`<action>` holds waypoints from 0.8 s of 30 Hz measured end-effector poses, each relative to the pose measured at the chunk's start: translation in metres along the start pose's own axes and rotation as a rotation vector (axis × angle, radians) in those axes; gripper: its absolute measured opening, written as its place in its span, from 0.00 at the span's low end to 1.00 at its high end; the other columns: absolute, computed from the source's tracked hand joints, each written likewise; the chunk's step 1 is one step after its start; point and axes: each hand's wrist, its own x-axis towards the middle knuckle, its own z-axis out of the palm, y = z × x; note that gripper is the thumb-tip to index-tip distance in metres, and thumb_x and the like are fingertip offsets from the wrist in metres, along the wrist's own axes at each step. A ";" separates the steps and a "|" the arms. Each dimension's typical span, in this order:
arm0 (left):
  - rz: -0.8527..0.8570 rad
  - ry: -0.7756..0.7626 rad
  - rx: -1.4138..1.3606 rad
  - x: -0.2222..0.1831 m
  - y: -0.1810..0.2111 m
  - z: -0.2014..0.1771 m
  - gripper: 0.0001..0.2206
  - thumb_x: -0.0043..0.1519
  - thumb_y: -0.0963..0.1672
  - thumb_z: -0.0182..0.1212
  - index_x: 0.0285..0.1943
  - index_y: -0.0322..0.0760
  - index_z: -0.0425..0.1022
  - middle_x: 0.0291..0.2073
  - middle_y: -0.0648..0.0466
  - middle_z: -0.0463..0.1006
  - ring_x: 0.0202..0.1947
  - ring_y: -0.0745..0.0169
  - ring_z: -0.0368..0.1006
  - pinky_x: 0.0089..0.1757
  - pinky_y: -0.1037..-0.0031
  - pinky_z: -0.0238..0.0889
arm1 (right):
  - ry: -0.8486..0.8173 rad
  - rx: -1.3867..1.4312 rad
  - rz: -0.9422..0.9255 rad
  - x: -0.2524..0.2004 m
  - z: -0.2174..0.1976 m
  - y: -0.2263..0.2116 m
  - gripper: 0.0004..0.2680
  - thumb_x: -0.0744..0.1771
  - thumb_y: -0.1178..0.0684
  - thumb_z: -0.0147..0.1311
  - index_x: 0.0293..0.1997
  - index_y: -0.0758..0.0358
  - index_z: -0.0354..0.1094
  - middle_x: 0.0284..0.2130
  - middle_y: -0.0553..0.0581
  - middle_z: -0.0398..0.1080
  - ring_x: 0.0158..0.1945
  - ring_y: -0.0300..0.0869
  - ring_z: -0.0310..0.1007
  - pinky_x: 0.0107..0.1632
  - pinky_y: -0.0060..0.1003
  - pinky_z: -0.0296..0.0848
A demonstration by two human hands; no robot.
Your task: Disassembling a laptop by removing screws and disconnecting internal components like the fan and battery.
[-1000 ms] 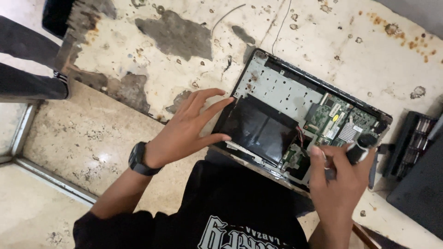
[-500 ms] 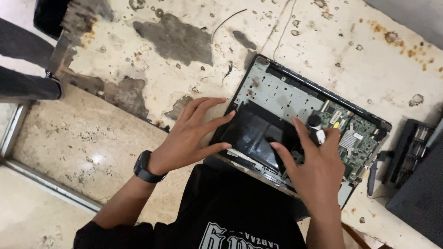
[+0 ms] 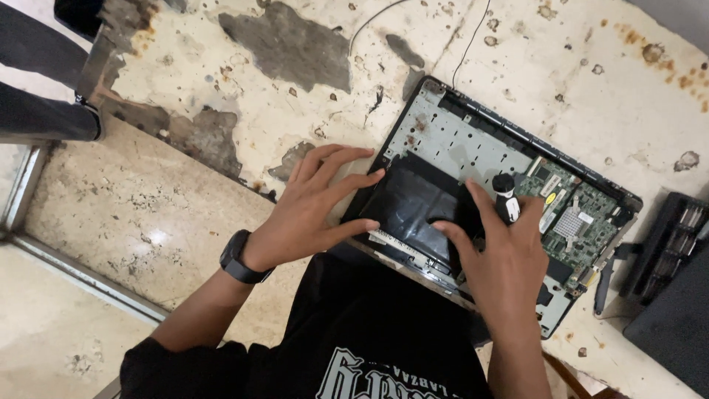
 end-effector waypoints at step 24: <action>-0.147 -0.140 -0.081 0.018 0.003 -0.016 0.32 0.55 0.48 0.69 0.71 0.42 0.68 0.66 0.51 0.69 0.68 0.54 0.63 0.65 0.65 0.51 | 0.584 0.291 0.239 -0.106 -0.001 0.089 0.08 0.71 0.54 0.56 0.52 0.61 0.79 0.39 0.60 0.57 0.40 0.50 0.58 0.44 0.44 0.64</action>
